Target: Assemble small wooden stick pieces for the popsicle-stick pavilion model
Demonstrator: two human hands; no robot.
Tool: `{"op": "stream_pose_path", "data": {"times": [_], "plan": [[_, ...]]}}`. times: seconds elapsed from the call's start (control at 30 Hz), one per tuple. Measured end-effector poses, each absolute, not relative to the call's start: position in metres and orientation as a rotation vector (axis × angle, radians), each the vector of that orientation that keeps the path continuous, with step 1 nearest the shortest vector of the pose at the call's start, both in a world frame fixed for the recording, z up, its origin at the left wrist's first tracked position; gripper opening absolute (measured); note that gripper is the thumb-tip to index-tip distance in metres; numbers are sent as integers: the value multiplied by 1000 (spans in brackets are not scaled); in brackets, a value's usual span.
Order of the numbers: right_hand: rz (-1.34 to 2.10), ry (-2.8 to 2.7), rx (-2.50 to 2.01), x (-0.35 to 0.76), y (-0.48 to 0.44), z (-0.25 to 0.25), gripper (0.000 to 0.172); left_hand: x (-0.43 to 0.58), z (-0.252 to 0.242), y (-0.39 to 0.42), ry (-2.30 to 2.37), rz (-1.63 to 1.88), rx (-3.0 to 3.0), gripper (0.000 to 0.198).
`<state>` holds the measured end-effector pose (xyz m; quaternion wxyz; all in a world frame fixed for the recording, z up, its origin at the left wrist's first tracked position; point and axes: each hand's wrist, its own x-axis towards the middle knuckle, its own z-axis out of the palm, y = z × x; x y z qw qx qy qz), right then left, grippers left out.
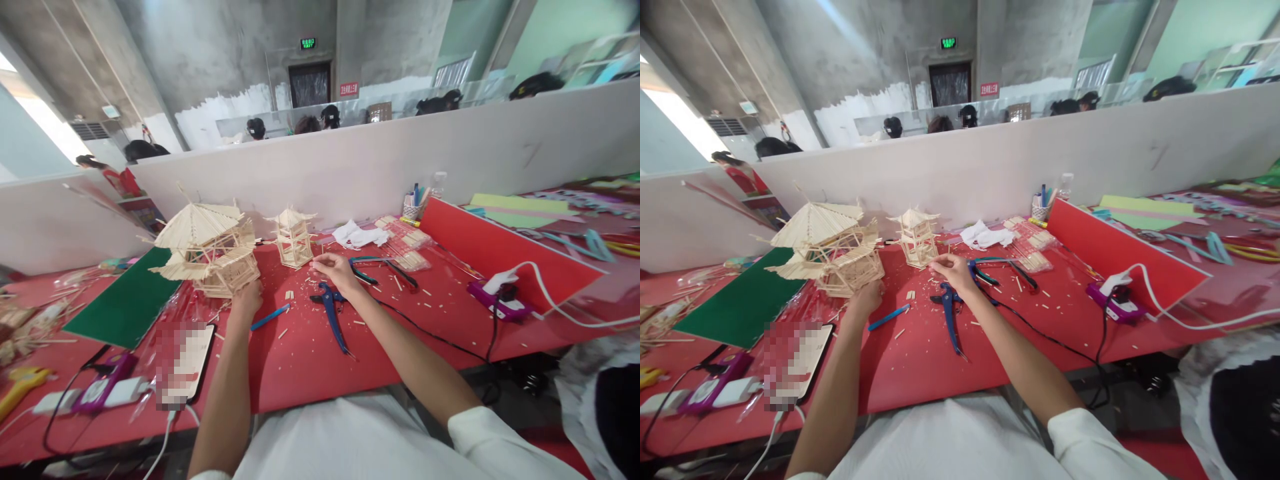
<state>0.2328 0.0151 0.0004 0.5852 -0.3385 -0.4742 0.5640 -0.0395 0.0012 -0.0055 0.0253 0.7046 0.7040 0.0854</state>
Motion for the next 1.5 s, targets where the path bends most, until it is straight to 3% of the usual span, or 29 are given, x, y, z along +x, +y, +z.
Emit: {"op": "stream_pose_path", "data": {"times": [0.4, 1.0, 1.23, 1.5], "plan": [[1293, -1129, -815, 231, 15, 0, 35, -40, -4, 1, 2124, 221, 2147, 36], [1188, -1008, -764, 263, 25, 13, 37, -32, 2, 5, 2063, 484, 2218, 38], [1208, -1025, -728, 261, 23, 13, 33, -34, 2, 5, 2137, 428, 2183, 34], [1220, -1077, -757, 258, 25, 10, 38, -23, -7, 8, 2002, 292, 2233, 14]]}}
